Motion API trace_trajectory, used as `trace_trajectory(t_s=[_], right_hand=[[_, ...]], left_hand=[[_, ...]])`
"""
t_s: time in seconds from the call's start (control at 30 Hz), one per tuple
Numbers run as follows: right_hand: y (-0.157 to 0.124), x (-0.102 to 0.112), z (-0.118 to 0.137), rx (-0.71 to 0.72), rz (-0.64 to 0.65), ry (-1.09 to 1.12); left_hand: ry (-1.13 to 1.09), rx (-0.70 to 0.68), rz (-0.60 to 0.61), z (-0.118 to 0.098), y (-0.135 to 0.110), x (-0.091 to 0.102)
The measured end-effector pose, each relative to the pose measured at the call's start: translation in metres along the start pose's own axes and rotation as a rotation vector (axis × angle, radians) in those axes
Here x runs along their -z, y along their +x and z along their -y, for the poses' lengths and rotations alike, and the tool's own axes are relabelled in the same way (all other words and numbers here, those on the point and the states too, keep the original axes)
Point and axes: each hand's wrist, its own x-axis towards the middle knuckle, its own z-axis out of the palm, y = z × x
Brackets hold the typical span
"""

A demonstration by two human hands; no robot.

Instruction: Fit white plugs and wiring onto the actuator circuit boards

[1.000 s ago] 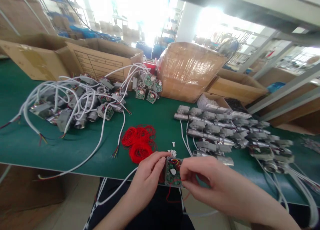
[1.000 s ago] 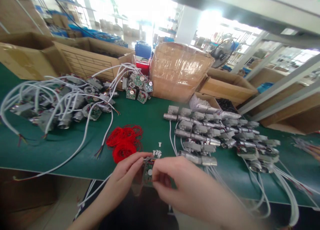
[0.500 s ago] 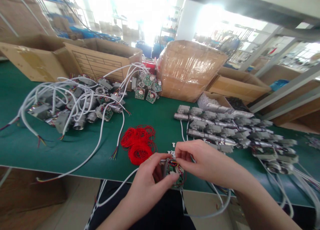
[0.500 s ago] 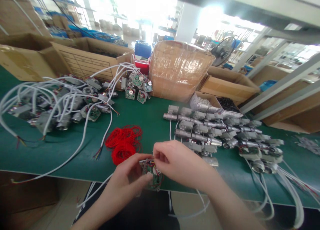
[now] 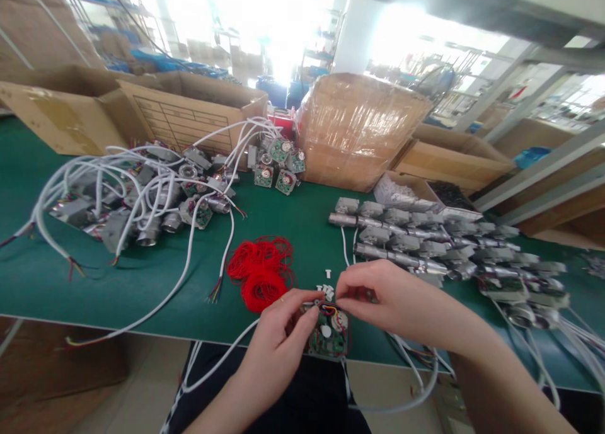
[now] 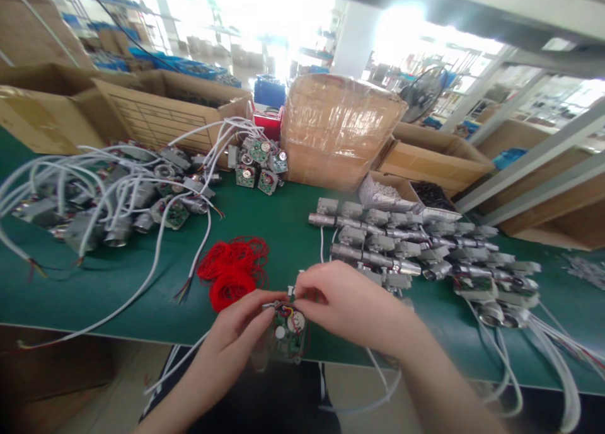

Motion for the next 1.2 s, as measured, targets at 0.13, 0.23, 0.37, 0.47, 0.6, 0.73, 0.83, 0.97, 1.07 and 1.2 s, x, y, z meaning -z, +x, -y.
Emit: trace_trajectory(t_s=[0.13, 0.23, 0.37, 0.47, 0.6, 0.73, 0.83, 0.97, 1.07, 1.2], right_hand=[[0.007, -0.001, -0.003, 0.029, -0.037, 0.08], [0.016, -0.004, -0.002, 0.069, -0.026, 0.104], [0.025, -0.006, 0.001, 0.095, -0.021, 0.09], [0.027, -0.005, -0.002, 0.075, 0.004, 0.104], [0.021, -0.003, -0.015, 0.05, 0.04, 0.138], [0.008, -0.008, -0.027, -0.028, 0.048, 0.237], [-0.002, -0.02, -0.031, -0.102, 0.026, 0.393], [-0.015, -0.048, -0.034, -0.171, -0.025, 0.672], [-0.023, -0.071, -0.035, -0.208, -0.023, 0.887], [-0.029, -0.092, -0.031, -0.223, -0.037, 1.054]], left_hand=[[0.009, -0.005, -0.109, 0.007, 0.006, -0.008], [0.033, -0.021, -0.152, 0.012, 0.008, -0.012], [0.048, -0.045, -0.16, 0.015, 0.007, -0.012], [0.064, -0.043, -0.154, 0.013, 0.007, -0.01], [0.074, -0.022, -0.11, 0.01, 0.009, -0.007], [0.077, -0.024, -0.087, 0.009, 0.009, -0.005], [0.07, -0.028, -0.067, 0.007, 0.008, -0.004], [0.071, -0.012, -0.004, 0.006, 0.008, 0.001], [0.059, 0.03, 0.088, 0.007, 0.007, 0.008], [0.044, 0.081, 0.176, 0.007, 0.003, 0.016]])
